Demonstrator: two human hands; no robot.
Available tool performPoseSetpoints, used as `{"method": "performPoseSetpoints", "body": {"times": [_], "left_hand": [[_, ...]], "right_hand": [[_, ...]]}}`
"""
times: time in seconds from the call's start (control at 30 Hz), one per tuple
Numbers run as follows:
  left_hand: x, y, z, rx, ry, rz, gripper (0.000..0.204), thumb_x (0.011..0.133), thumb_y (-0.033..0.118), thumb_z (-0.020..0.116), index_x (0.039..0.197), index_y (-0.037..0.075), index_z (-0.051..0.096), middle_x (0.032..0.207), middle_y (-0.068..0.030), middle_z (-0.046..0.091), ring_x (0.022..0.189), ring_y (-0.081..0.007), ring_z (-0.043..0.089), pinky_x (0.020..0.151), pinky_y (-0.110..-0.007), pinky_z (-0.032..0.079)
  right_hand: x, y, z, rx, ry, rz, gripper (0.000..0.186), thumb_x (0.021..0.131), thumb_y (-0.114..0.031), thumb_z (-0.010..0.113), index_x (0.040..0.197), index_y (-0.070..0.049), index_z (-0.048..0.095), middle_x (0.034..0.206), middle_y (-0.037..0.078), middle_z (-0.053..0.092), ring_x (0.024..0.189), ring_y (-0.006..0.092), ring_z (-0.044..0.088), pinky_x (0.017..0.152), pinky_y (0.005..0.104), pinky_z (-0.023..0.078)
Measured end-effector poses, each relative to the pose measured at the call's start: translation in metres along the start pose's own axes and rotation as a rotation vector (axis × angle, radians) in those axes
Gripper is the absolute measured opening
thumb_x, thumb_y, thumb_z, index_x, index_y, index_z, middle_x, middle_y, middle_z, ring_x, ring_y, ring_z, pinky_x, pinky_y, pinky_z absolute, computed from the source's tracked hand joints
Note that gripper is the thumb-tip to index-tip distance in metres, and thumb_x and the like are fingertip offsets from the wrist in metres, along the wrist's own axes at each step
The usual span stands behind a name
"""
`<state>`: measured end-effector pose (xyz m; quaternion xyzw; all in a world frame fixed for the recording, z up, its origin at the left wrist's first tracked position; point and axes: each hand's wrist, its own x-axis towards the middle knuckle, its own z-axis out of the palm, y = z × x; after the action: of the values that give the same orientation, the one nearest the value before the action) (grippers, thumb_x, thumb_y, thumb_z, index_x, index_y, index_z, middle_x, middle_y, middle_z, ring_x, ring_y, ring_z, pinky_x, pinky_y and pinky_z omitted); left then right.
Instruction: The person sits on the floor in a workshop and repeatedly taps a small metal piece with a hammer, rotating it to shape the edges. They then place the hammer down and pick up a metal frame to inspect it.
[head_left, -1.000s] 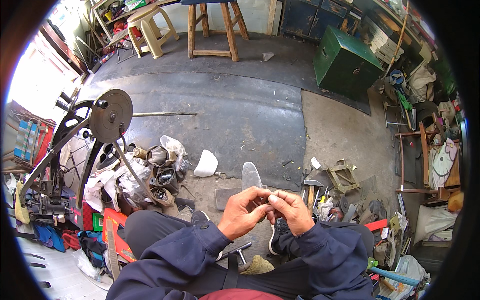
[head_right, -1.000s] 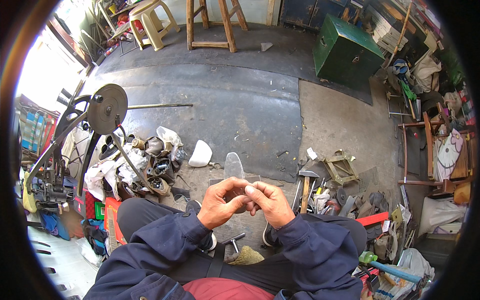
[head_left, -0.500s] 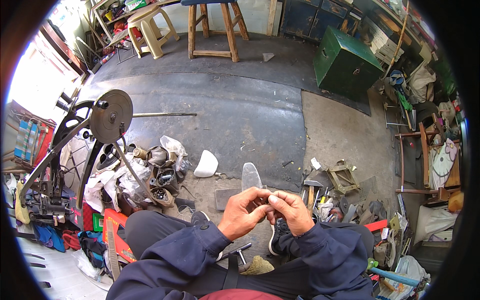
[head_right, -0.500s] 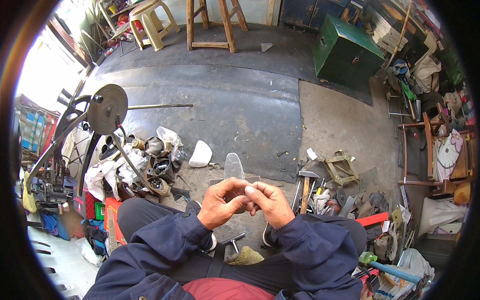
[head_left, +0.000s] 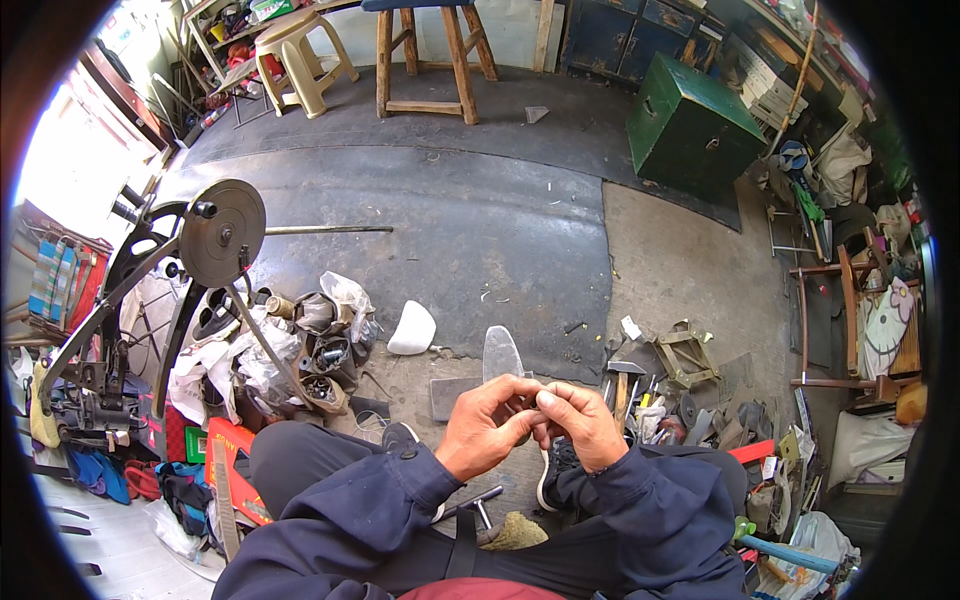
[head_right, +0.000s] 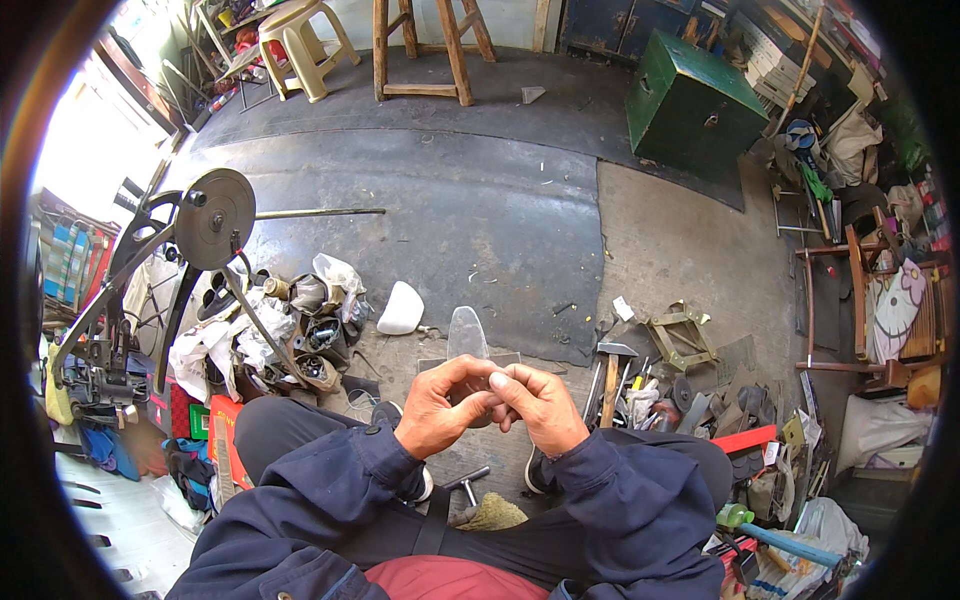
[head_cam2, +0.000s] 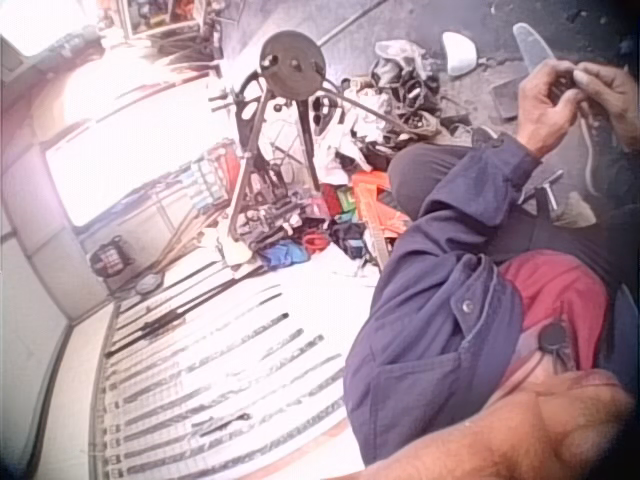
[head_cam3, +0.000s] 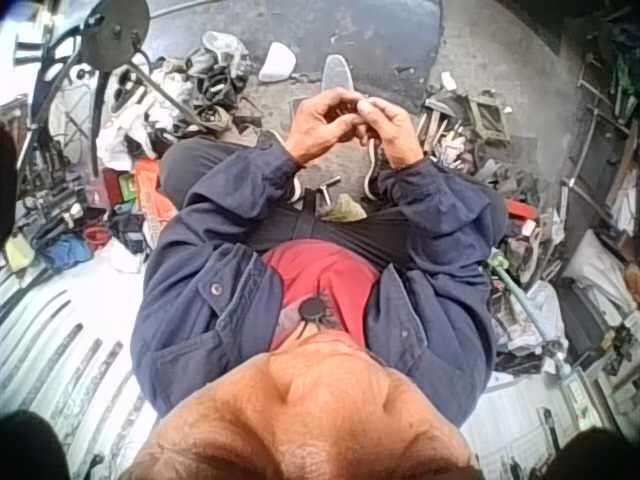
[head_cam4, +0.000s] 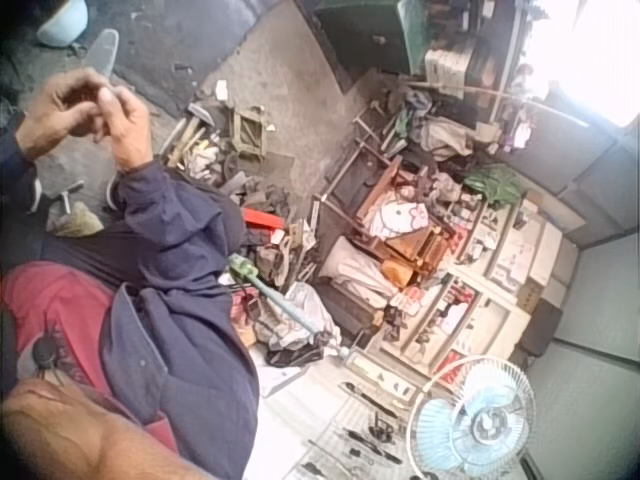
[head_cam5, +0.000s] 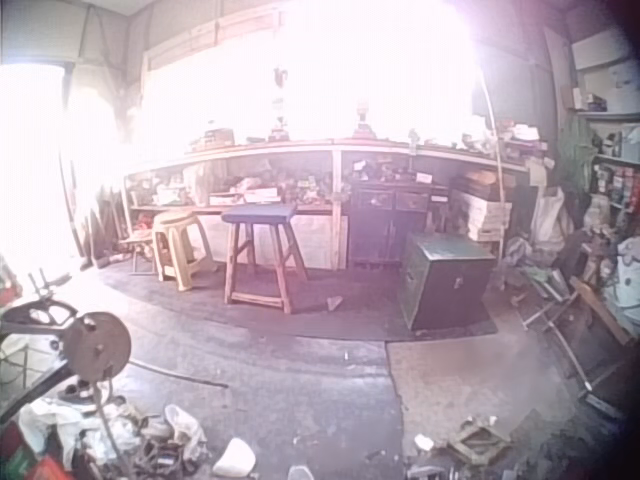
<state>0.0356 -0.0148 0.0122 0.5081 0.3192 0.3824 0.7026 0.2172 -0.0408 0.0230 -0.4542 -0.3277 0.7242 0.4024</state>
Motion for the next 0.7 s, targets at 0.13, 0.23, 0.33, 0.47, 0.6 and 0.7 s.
{"method": "performPoseSetpoints", "body": {"times": [0.13,0.23,0.33,0.47,0.6,0.7], "left_hand": [[-0.0004,-0.0004,-0.0001,0.006,0.012,-0.007,0.023,0.096,-0.002,0.065,0.118,-0.001,0.063,0.092,-0.006,0.069,0.078,-0.0112,0.071,0.066,-0.024,0.053],[-0.0004,-0.0005,-0.0008,0.017,0.01,-0.018,0.023,0.095,-0.003,0.065,0.118,-0.001,0.063,0.092,-0.0059,0.069,0.078,-0.0112,0.071,0.066,-0.024,0.053],[-0.0005,-0.0006,-0.001,0.016,0.01,-0.027,0.023,0.095,-0.003,0.065,0.118,-0.001,0.063,0.092,-0.0056,0.069,0.078,-0.0112,0.071,0.067,-0.024,0.053],[-0.0007,-0.0011,-0.0006,0.004,0.007,-0.016,0.023,0.095,-0.003,0.065,0.118,0.0,0.063,0.091,-0.0054,0.069,0.078,-0.0111,0.071,0.066,-0.024,0.053],[-0.0001,-0.001,-0.0004,-0.027,-0.01,-0.022,0.023,0.096,-0.003,0.065,0.118,-0.001,0.062,0.091,-0.0059,0.069,0.078,-0.0116,0.071,0.065,-0.024,0.052],[0.0001,0.0004,0.0002,-0.03,-0.012,-0.018,0.023,0.096,-0.003,0.065,0.118,-0.001,0.062,0.09,-0.0065,0.069,0.078,-0.0121,0.071,0.065,-0.024,0.052]], "right_hand": [[-0.0007,-0.0003,0.0004,-0.002,0.012,0.02,0.029,0.105,-0.031,0.059,0.094,-0.004,0.065,0.076,0.001,0.063,0.067,0.0077,0.058,0.063,0.0234,0.048],[-0.0008,-0.0002,0.0005,0.0,0.008,0.016,0.029,0.105,-0.031,0.059,0.094,-0.005,0.065,0.076,0.001,0.063,0.067,0.0075,0.057,0.063,0.0232,0.047],[-0.0006,0.0003,0.0003,0.0,0.009,0.018,0.029,0.105,-0.031,0.059,0.094,-0.005,0.064,0.076,0.001,0.063,0.067,0.0074,0.057,0.063,0.0232,0.047],[-0.0006,0.0009,-0.0002,0.001,-0.001,0.001,0.029,0.105,-0.031,0.059,0.094,-0.005,0.064,0.076,0.001,0.063,0.067,0.0073,0.057,0.063,0.023,0.047],[-0.0007,0.0007,-0.0008,0.003,-0.004,0.001,0.028,0.105,-0.03,0.059,0.095,-0.005,0.065,0.077,0.001,0.063,0.067,0.0071,0.057,0.063,0.0229,0.047],[-0.0008,0.0006,-0.0008,0.002,-0.004,0.004,0.027,0.105,-0.029,0.059,0.096,-0.004,0.065,0.077,0.001,0.063,0.067,0.0071,0.058,0.063,0.023,0.047]]}}
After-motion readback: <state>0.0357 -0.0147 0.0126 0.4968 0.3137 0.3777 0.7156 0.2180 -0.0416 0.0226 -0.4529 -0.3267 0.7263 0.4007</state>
